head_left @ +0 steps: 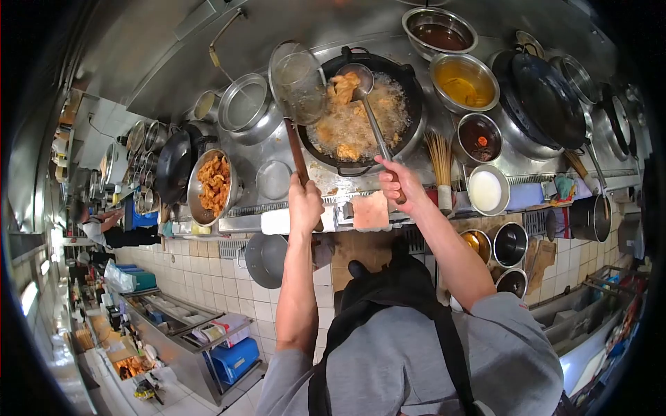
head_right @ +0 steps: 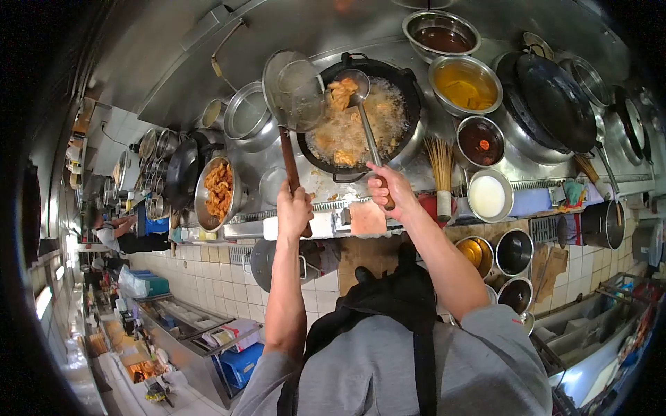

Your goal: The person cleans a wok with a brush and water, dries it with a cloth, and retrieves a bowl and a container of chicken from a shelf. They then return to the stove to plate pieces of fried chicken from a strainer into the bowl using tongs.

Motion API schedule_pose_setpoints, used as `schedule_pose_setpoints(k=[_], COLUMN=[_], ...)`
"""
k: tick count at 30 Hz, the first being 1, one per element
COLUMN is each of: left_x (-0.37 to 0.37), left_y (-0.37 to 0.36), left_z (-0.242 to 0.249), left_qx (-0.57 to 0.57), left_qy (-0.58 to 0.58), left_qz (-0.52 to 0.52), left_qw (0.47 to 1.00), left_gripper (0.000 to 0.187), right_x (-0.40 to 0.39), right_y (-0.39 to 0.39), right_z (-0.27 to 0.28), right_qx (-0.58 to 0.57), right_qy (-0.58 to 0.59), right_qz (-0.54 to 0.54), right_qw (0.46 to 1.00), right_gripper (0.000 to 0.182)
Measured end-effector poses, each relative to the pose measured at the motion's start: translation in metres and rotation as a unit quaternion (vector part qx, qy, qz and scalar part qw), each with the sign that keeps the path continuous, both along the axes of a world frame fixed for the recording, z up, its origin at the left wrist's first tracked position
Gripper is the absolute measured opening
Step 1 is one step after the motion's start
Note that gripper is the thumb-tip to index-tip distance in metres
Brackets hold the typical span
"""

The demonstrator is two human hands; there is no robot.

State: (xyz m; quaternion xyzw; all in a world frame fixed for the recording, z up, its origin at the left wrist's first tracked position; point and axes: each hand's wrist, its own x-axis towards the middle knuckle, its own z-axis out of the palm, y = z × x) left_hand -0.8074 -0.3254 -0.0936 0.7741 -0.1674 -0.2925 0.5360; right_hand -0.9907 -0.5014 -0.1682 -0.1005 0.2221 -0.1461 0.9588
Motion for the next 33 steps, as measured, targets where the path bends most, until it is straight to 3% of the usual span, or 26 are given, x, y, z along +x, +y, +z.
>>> schedule_pose_setpoints(k=[6, 9, 12, 15, 18, 21, 25, 28, 31, 33], left_x=[-0.001, 0.001, 0.003, 0.009, 0.010, 0.012, 0.013, 0.013, 0.014, 0.017], left_y=[0.012, 0.009, 0.007, 0.009, 0.016, 0.022, 0.025, 0.023, 0.017, 0.013], left_z=[0.008, 0.008, 0.010, -0.002, -0.005, -0.006, -0.008, -0.007, -0.006, -0.011], left_qx=[-0.042, -0.085, -0.106, -0.133, -0.146, -0.153, -0.154, -0.155, -0.156, -0.142], left_qy=[0.098, 0.163, 0.230, 0.281, 0.295, 0.287, 0.272, 0.266, 0.265, 0.257], left_qz=[0.027, 0.028, 0.023, 0.016, 0.012, 0.003, -0.005, -0.007, 0.000, 0.013], left_qw=[0.994, 0.983, 0.967, 0.950, 0.944, 0.946, 0.950, 0.951, 0.952, 0.956], left_gripper=[0.021, 0.013, 0.011, 0.014, 0.013, 0.012, 0.012, 0.013, 0.012, 0.010], right_x=[0.003, -0.002, 0.010, 0.026, 0.036, 0.008, -0.015, -0.021, -0.038, -0.050], right_y=[-0.006, -0.036, -0.025, -0.012, -0.022, -0.026, -0.032, -0.028, -0.033, -0.032], right_z=[0.013, 0.005, 0.000, -0.009, -0.045, 0.007, -0.007, 0.002, -0.005, -0.005], right_qx=[-0.061, -0.056, -0.086, -0.359, -0.556, -0.574, -0.624, -0.632, -0.727, -0.724], right_qy=[0.081, 0.021, 0.064, 0.266, 0.346, 0.368, 0.322, 0.367, 0.327, 0.299], right_qz=[-0.019, 0.052, 0.059, 0.060, 0.003, -0.002, -0.057, 0.003, 0.040, 0.056], right_qw=[0.995, 0.997, 0.992, 0.893, 0.756, 0.731, 0.709, 0.683, 0.602, 0.619], right_gripper=[0.028, 0.024, 0.025, 0.023, 0.029, 0.038, 0.049, 0.049, 0.049, 0.048])
